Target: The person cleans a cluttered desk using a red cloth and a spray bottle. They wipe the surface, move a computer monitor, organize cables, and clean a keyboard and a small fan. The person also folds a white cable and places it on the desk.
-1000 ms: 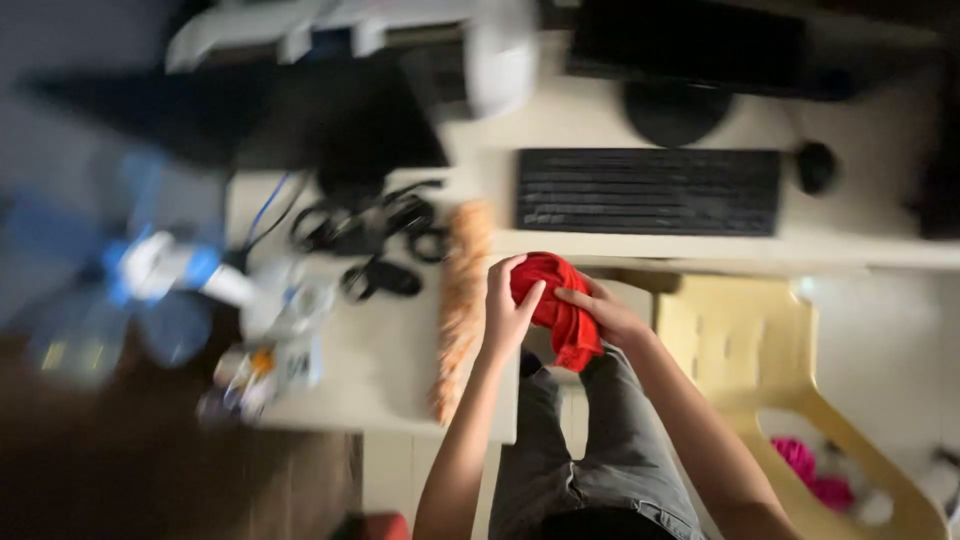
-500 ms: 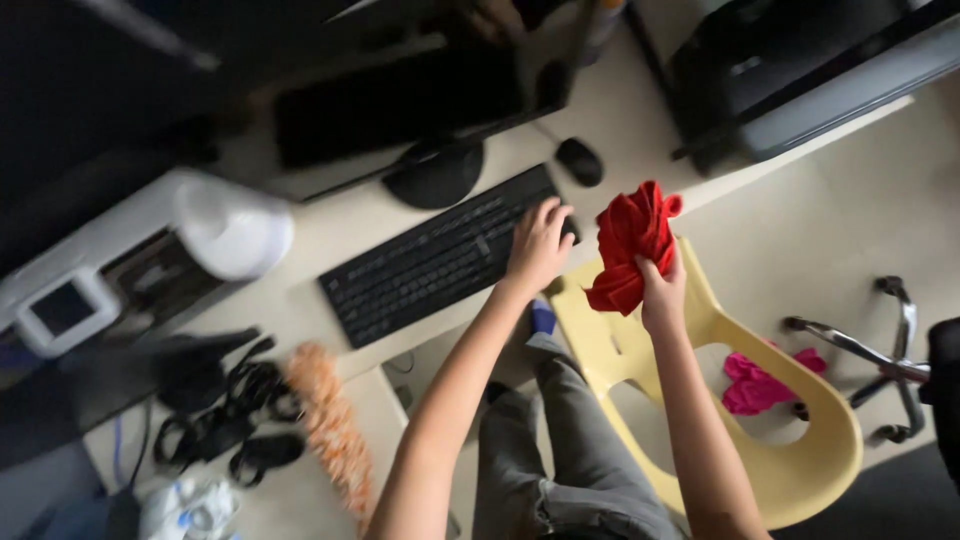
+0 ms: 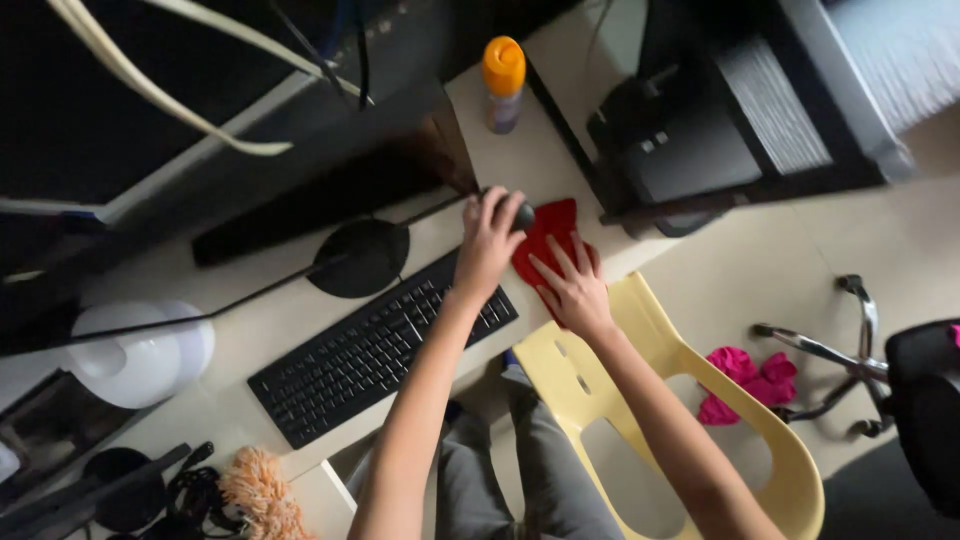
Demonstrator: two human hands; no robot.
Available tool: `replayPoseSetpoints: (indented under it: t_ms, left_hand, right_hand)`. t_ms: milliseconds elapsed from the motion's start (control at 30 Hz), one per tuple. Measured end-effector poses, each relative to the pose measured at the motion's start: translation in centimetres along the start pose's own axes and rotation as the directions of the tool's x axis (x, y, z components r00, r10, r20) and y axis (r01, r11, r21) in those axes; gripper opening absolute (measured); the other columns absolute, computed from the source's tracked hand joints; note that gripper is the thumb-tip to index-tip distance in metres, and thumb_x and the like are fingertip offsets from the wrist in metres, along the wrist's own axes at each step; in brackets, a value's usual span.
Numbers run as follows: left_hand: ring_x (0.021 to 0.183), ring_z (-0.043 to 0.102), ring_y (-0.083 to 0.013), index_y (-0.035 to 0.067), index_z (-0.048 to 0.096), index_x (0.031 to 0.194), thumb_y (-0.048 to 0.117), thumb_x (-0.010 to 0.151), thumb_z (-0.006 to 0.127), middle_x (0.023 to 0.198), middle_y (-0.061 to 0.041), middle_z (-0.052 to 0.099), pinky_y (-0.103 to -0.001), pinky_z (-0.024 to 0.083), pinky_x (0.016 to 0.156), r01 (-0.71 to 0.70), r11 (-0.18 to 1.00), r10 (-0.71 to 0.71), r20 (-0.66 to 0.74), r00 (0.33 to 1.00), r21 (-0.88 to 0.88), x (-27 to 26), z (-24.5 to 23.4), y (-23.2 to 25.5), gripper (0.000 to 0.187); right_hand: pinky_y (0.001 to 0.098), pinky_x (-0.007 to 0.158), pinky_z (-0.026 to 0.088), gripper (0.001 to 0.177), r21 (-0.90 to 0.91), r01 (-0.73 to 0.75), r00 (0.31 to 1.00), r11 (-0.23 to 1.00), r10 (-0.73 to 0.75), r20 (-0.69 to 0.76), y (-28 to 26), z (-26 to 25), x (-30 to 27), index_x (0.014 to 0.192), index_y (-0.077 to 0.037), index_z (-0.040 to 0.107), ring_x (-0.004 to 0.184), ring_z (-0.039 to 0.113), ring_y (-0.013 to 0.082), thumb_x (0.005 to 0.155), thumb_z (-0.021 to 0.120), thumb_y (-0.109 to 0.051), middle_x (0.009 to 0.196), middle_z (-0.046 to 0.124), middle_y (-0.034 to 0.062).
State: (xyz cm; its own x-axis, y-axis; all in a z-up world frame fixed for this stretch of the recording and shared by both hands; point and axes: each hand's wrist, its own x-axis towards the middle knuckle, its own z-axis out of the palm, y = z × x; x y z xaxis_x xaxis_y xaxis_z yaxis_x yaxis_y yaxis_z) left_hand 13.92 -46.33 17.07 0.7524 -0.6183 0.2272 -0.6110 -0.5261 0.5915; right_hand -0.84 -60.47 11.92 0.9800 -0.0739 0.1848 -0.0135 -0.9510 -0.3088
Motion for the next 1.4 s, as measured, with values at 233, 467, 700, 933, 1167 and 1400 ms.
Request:
replayPoseSetpoints:
  t_ms: [233, 467, 700, 933, 1167, 1400]
  left_hand:
    - [0.139, 0.042, -0.0431, 0.020, 0.053, 0.146, 0.011, 0.081, 0.084, 0.148, -0.007, 0.044, -0.054, 0.046, 0.114, -0.084, 0.994, 0.083, 0.018, 0.996, 0.066, -0.9, -2.6, 0.9, 0.073]
    - [0.136, 0.041, -0.0463, 0.018, 0.054, 0.145, 0.008, 0.085, 0.080, 0.147, -0.009, 0.047, -0.054, 0.043, 0.110, 0.045, 0.999, -0.046, 0.047, 0.998, 0.020, -0.4, -3.2, 1.0, 0.065]
    - [0.135, 0.041, -0.0472, 0.014, 0.056, 0.141, 0.005, 0.081, 0.077, 0.147, -0.010, 0.047, -0.056, 0.041, 0.110, 0.088, 0.996, -0.092, 0.138, 0.986, 0.034, -0.3, -3.1, -0.2, 0.064]
    - [0.138, 0.044, -0.0433, 0.015, 0.062, 0.137, -0.002, 0.091, 0.070, 0.149, -0.008, 0.048, -0.054, 0.041, 0.114, 0.023, 0.987, -0.054, 0.191, 0.980, 0.160, -0.6, 2.7, -3.8, 0.050]
    - [0.148, 0.029, -0.0507, 0.000, 0.029, 0.155, 0.014, 0.088, 0.076, 0.163, -0.028, 0.018, -0.056, 0.036, 0.120, 0.004, 0.975, -0.018, -0.062, 0.998, -0.223, 6.2, 2.0, 1.0, 0.083]
    - [0.147, 0.045, -0.0419, -0.001, 0.027, 0.158, 0.012, 0.098, 0.076, 0.159, -0.023, 0.039, -0.048, 0.035, 0.124, 0.103, 0.933, -0.273, -0.495, 0.825, -0.344, 16.1, 9.3, -4.3, 0.078]
  right_hand:
    - [0.0568, 0.119, 0.030, 0.055, 0.415, 0.104, 0.995, 0.904, -0.092, -0.049, 1.0, 6.8, 12.3, 0.140, -0.012, 0.056, 0.142, 0.039, 0.0411, 0.090, 0.066, -0.033, 0.153, 0.045, 0.0197]
    - [0.0458, 0.119, 0.038, 0.071, 0.281, 0.066, 0.996, 0.957, -0.049, -0.068, 2.3, 17.7, 22.5, 0.161, -0.016, 0.044, 0.144, 0.042, 0.0404, 0.092, 0.057, -0.006, 0.162, 0.044, 0.0168]
    - [0.0568, 0.118, 0.035, 0.039, 0.056, 0.358, 0.933, 0.932, -0.355, -0.060, 4.1, 11.4, 17.2, 0.119, -0.011, 0.059, 0.144, 0.043, 0.0406, 0.083, 0.068, -0.023, 0.152, 0.051, 0.0175]
    - [0.0554, 0.115, 0.035, 0.046, 0.015, 0.016, 0.999, 1.000, -0.016, -0.042, 3.0, 2.1, 7.9, 0.131, -0.013, 0.068, 0.145, 0.041, 0.0366, 0.086, 0.071, -0.021, 0.149, 0.053, 0.0122]
    - [0.0556, 0.117, 0.031, 0.056, 0.064, -0.041, 0.999, 0.997, 0.040, 0.024, 3.7, 2.3, 10.1, 0.135, -0.013, 0.063, 0.141, 0.040, 0.0418, 0.081, 0.073, -0.023, 0.147, 0.052, 0.0162]
    - [0.0539, 0.121, 0.028, 0.063, 0.168, -0.024, 0.999, 0.985, 0.029, -0.026, 3.8, 4.1, 14.7, 0.149, -0.004, 0.050, 0.141, 0.040, 0.0452, 0.091, 0.068, -0.024, 0.152, 0.048, 0.0253]
